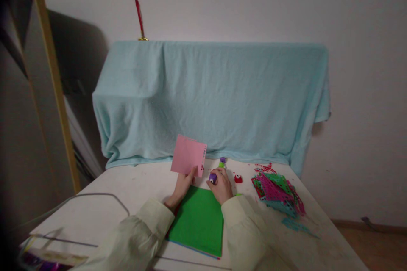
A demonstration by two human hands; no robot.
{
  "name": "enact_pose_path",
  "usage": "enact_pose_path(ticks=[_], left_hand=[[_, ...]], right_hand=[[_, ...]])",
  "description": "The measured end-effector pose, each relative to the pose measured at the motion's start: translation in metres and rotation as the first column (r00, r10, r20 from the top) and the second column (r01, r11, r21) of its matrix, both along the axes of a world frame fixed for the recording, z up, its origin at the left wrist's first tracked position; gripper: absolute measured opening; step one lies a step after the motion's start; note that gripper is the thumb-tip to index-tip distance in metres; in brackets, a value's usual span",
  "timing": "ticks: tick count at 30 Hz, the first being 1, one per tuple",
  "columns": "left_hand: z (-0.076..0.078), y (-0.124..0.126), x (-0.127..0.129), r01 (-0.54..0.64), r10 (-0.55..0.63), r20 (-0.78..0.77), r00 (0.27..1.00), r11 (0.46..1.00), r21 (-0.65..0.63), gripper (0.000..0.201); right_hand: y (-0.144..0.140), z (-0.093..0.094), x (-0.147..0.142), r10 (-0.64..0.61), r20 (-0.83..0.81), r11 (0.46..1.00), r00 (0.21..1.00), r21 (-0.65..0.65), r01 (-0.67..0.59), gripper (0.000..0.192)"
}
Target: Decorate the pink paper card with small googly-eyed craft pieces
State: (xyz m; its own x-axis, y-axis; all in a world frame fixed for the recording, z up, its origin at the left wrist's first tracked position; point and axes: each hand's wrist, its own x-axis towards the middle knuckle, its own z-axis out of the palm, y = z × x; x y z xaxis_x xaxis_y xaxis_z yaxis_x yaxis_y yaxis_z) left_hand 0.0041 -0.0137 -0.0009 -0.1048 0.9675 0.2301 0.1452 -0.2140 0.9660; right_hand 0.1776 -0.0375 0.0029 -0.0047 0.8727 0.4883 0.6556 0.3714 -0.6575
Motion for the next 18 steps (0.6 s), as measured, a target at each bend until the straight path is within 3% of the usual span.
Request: enact_pose_path(ticks=[18], left_hand=[[-0.0035,0.0012,-0.0006,0.008,-0.005,-0.05,0.999,0.999,0.051,0.05]], right_hand=[[0.0008,-0.0009,0.0011,0.002,0.019,1.0,1.0,-0.018,-0.001,0.031]])
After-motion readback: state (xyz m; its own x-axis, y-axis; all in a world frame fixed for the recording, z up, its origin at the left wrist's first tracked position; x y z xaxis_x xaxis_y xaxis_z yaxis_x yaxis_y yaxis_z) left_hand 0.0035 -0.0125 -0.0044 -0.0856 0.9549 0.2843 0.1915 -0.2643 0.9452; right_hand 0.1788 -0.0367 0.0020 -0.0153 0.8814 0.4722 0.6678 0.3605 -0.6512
